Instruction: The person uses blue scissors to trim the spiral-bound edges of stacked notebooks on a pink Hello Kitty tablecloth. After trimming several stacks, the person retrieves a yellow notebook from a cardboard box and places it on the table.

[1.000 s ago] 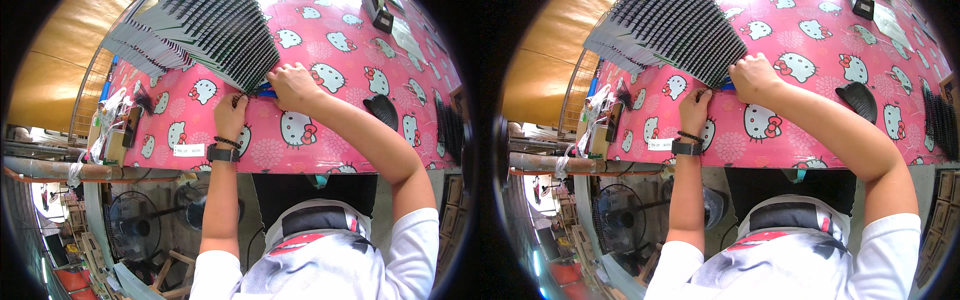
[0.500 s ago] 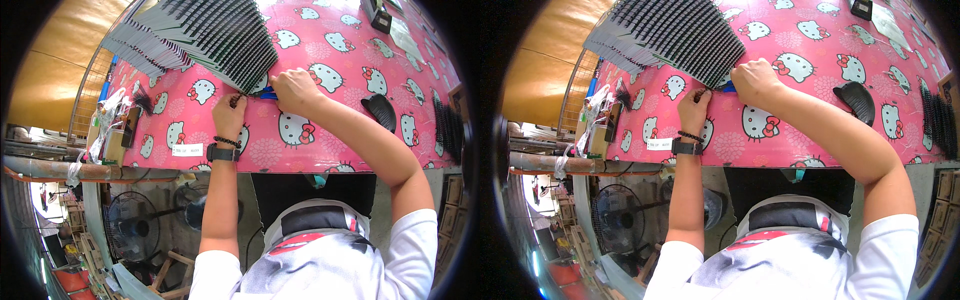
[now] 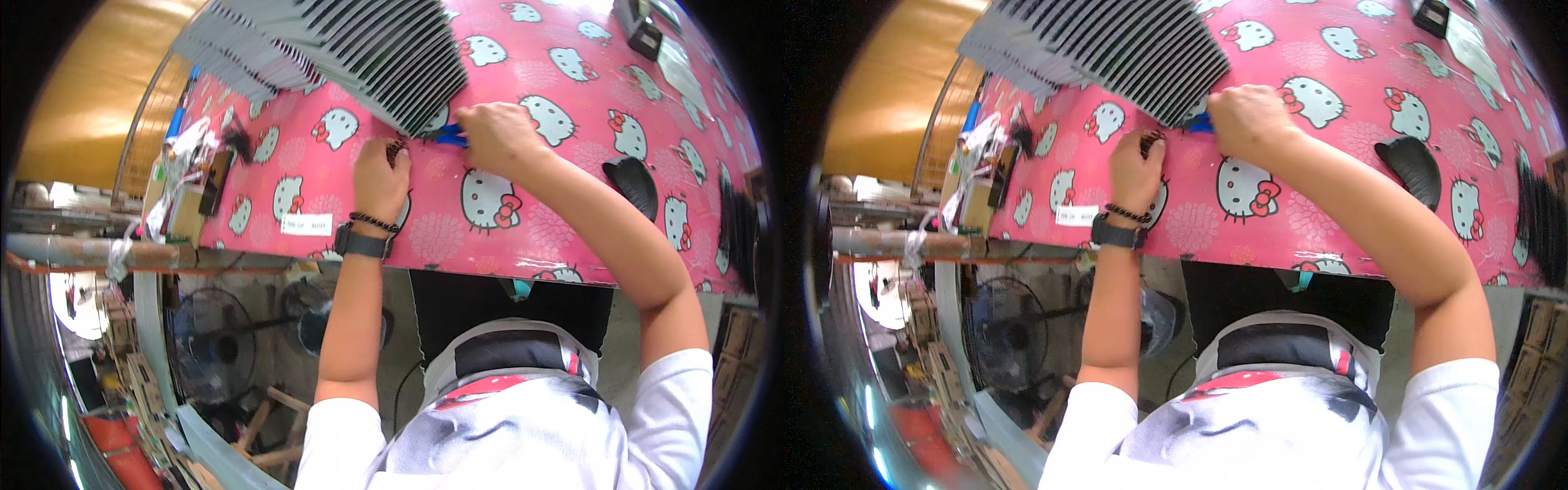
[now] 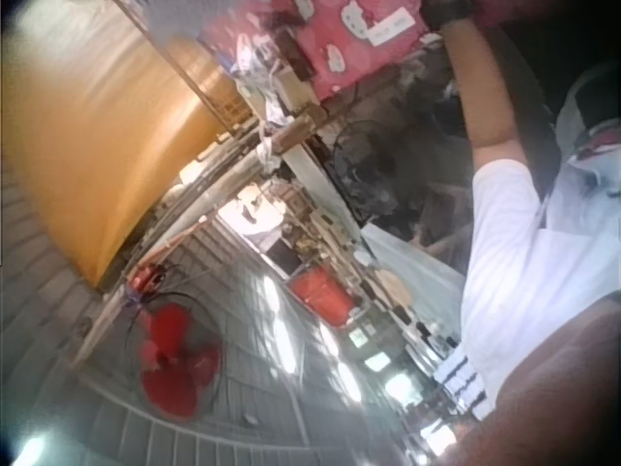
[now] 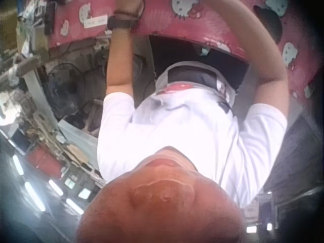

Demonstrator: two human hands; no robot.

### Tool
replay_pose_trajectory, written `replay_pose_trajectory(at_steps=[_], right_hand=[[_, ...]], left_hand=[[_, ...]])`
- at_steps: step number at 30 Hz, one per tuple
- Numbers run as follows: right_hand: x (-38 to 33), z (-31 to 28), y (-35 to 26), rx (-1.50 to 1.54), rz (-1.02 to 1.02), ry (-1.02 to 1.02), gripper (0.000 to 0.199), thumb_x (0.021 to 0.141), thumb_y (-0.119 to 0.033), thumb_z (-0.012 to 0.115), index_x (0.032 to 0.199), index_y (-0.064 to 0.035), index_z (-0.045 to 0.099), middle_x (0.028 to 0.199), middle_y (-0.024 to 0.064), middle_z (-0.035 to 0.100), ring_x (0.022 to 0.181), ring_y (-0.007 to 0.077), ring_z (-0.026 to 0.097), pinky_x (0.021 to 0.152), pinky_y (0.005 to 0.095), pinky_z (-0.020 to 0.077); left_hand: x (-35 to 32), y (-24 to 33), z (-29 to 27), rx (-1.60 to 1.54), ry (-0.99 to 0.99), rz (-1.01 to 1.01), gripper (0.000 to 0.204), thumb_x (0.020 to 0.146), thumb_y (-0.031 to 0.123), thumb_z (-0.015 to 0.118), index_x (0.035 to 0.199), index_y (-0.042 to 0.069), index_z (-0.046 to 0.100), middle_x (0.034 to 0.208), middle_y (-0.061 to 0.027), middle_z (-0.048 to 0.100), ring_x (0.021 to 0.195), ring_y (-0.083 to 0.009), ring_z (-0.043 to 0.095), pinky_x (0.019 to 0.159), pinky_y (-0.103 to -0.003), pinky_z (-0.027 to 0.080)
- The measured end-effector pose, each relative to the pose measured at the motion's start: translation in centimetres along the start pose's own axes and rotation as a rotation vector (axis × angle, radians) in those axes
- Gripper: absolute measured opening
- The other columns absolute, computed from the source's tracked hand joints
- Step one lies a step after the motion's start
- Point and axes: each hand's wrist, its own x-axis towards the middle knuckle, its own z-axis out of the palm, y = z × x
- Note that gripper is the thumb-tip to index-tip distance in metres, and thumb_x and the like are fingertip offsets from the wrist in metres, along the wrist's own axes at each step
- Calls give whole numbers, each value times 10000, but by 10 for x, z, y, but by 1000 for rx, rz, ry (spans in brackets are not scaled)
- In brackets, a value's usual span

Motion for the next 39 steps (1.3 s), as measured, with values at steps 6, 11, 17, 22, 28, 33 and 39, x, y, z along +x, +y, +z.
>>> replay_pose_trajectory(at_steps=[6, 11, 17, 22, 28, 33, 39], right_hand=[[-40, 29, 74, 107, -65, 428, 323, 693, -163, 672, 970, -40, 561, 907, 113, 598, 912, 313, 574, 813, 425, 439], [-37, 35, 66, 130, -53, 405, 351, 699, -155, 669, 1014, -40, 569, 895, 116, 607, 902, 307, 576, 791, 408, 453], [-25, 24, 64, 266, -33, 318, 345, 729, -185, 668, 1032, -41, 588, 932, 131, 617, 876, 305, 580, 783, 398, 452], [-34, 8, 60, 722, 161, 89, 324, 802, -286, 648, 1030, -61, 600, 837, 75, 632, 785, 173, 612, 680, 319, 452], [-39, -4, 78, 1918, 275, -47, 378, 836, -344, 571, 1056, -37, 569, 909, 113, 649, 805, 199, 634, 693, 303, 491], [-51, -11, 85, 2249, 284, 42, 345, 855, -266, 511, 1100, -26, 548, 1009, 137, 612, 911, 227, 614, 747, 305, 501], [-35, -47, 50, 1004, -12, 361, 520, 805, -226, 653, 1256, -31, 483, 1000, 77, 536, 935, 207, 565, 788, 332, 469]], left_hand=[[-90, -39, -113, -3, 292, -416, 197, 872, 112, 521, 1027, -8, 543, 931, -155, 582, 835, -282, 571, 774, -389, 448], [-223, -158, -166, 445, 510, -727, 231, 853, 123, 546, 1026, -29, 544, 980, -181, 582, 938, -329, 551, 849, -404, 425], [-306, -259, -157, 865, 87, -1369, 637, 774, 505, 620, 1222, 64, 514, 1369, -187, 365, 1231, -375, 392, 963, -508, 360], [-226, -244, -192, 776, 394, -750, 615, 783, 488, 638, 1216, 65, 525, 1373, -246, 342, 1273, -391, 333, 1010, -501, 308], [-26, -77, -195, 330, 606, 57, 417, 840, 286, 652, 1148, 20, 560, 1271, -196, 466, 1241, -313, 376, 1034, -425, 279], [86, 52, -192, -31, 560, 391, 461, 837, 323, 657, 1157, 7, 558, 1209, -138, 527, 1205, -250, 426, 1022, -371, 301], [214, 126, -191, -79, -53, 459, 823, 769, 606, 614, 1258, -41, 478, 1313, -191, 465, 1242, -270, 431, 1007, -326, 347]])
